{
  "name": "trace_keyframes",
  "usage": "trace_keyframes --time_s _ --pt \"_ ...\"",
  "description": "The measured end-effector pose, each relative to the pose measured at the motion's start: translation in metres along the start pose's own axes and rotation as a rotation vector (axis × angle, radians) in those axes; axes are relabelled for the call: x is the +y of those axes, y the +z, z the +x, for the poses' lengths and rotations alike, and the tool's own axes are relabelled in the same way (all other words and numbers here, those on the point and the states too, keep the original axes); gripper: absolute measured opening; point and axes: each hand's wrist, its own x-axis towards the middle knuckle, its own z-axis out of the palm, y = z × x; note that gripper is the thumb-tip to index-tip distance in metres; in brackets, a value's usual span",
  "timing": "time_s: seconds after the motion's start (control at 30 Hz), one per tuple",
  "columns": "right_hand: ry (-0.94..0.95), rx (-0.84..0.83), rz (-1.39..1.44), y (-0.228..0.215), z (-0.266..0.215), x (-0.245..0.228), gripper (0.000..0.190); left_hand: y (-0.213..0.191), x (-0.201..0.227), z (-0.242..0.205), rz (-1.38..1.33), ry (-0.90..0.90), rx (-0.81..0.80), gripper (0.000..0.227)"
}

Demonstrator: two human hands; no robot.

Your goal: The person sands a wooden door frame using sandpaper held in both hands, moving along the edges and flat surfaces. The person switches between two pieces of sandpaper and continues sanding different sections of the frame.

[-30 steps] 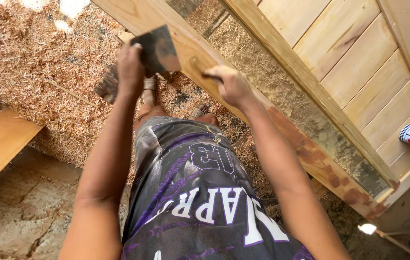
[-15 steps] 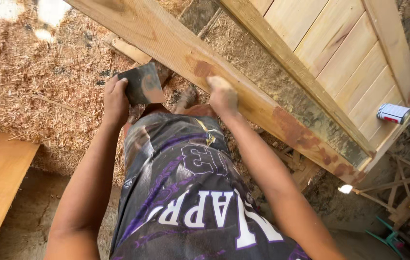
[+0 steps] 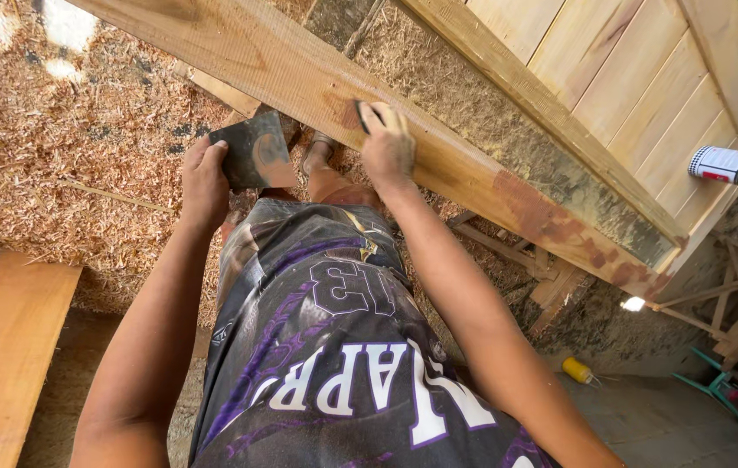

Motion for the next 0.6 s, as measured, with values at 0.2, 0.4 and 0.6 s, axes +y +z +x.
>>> trace_keyframes --time_s 0.2,0.4,0.6 --pt "-0.175 0.035 -0.130 -0.013 -0.040 0.030 0.045 0.004 0.002 -0.004 -0.025 -0.114 -0.054 0.025" --pt "0.463 -0.081 0.152 -0.017 -0.024 0.034 0.035 0.010 -0.003 -0.004 -0.092 -0.083 -0.079 0.025" --pt "0.202 0.005 0.110 0.004 0.022 -0.008 0.039 0.004 -0.018 -0.006 -0.138 -0.090 -0.023 0.022"
